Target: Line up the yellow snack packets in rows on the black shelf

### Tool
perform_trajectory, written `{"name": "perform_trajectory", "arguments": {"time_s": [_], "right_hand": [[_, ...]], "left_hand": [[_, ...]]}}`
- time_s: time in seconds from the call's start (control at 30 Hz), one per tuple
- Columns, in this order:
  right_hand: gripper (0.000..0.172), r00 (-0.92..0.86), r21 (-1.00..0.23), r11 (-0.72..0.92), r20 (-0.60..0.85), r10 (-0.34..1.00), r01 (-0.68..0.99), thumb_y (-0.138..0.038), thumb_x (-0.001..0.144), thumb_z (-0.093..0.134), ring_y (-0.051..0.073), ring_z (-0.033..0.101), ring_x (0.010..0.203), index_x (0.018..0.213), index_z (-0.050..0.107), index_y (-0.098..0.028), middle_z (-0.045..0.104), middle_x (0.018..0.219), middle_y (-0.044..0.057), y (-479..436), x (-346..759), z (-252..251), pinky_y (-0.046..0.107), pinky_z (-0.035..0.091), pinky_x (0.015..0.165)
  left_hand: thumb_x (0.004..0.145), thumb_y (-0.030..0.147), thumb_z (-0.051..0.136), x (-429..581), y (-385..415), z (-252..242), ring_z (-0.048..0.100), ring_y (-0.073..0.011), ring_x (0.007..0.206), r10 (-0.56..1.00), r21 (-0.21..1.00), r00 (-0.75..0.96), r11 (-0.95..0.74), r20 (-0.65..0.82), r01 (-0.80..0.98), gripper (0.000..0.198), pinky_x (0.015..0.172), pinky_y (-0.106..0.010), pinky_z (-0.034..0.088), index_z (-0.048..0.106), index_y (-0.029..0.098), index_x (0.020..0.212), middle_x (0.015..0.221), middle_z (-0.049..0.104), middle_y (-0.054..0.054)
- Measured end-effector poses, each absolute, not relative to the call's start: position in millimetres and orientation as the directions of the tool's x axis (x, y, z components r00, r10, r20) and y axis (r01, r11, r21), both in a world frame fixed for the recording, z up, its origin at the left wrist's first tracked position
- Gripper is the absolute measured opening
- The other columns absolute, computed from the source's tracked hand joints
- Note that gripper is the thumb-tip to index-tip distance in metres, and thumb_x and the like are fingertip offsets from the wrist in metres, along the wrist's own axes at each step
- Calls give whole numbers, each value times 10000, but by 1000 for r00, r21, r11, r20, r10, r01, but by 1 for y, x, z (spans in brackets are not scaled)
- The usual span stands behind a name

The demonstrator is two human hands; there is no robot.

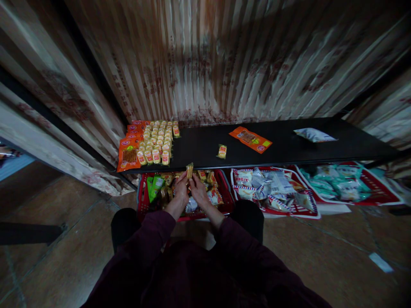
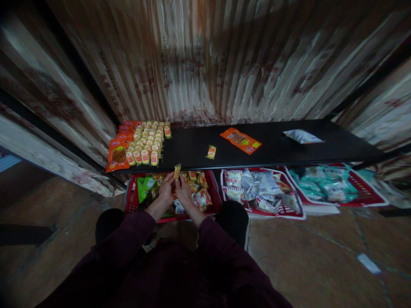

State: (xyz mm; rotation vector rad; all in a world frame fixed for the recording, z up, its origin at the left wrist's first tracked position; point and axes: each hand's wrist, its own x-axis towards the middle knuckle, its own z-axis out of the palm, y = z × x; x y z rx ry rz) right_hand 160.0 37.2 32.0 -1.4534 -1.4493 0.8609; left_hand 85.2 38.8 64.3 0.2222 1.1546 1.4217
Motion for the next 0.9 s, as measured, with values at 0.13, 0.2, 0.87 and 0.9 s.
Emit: {"name": "perform_trajectory", "arguments": {"time_s": [0.13,0.2,0.87,0.9], "right_hand": [[369,66,-928,54,84,994,368,-395,872,425,231,629,989,1162,591,-239,670,1099,73,38,159,35,386,454,921],[362,56,-935,45,69,996,353,-399,872,424,225,640,937,1144,602,-239,682,1056,74,40,159,37,382,460,902],[382,35,-985,49,55,998,164,-436,865,423,181,655,809,1115,620,-225,708,932,49,51,158,32,323,512,775],[384,38,-980,75,83,996,187,-430,872,411,180,656,790,1119,620,-224,710,920,48,51,158,31,320,517,758]], "left_hand": [[661,69,600,87,40,63,609,-144,919,843,771,-302,188,-444,-608,198,874,-268,425,691,172,803,965,692,-51],[661,54,596,87,41,62,610,-141,897,843,793,-330,170,-424,-586,204,870,-271,427,687,171,802,954,689,-50],[636,-25,571,90,43,53,578,-126,929,850,902,-435,99,-296,-421,323,896,-248,399,665,206,842,955,653,-17],[640,-20,574,90,43,52,574,-128,939,852,912,-441,97,-284,-400,321,905,-248,394,669,208,845,959,652,-18]]}}
